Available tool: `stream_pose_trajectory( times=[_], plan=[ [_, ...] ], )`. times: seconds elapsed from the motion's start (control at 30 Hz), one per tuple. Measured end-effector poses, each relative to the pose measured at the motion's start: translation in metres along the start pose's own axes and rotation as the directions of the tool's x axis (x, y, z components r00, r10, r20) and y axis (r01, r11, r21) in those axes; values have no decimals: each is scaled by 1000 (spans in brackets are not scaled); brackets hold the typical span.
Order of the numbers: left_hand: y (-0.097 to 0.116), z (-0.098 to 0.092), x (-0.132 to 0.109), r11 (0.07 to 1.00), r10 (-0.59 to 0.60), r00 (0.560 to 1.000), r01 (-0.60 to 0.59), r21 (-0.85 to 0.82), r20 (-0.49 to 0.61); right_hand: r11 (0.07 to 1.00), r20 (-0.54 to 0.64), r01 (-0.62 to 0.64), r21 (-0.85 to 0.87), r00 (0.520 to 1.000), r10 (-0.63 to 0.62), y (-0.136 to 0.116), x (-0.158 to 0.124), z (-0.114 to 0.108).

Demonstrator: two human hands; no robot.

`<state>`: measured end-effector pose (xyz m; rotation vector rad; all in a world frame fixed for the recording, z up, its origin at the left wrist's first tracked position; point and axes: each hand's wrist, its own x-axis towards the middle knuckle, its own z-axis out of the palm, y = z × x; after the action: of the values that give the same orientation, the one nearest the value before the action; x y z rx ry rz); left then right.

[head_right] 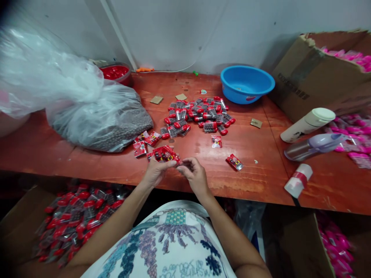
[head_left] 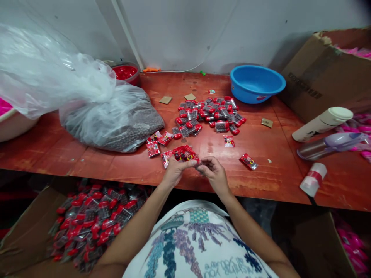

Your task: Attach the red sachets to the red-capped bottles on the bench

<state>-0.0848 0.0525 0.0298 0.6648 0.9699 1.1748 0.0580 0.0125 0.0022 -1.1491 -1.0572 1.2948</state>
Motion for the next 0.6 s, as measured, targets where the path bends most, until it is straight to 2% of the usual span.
stream_pose_trajectory(
  times=[0.1,0.2,0.27,0.37,0.5,0.6],
  plan=[
    [2,2,0,999,44,998,-44,-5,-40,985,43,100,-143,995,-95,-3,-2,-2],
    [2,2,0,998,65,998,-65,15,-21,917,13,223,-330,973,-232,-6,-6,-4],
    [2,0,0,997,78,997,-77,29,-27,897,-11,250,-365,962,-272,-7,-8,-4],
    [4,-1,-1,998,60,998,-60,34,-5,941,-53,195,-278,975,-217,-8,-9,-2],
    [9,1,-4,1000,7,997,-8,12,74,1000,-38,0,17,999,1,-7,-9,3],
    [9,6,-6,999,16,999,-17,29,32,995,-42,-44,90,998,48,-4,-11,5]
  ],
)
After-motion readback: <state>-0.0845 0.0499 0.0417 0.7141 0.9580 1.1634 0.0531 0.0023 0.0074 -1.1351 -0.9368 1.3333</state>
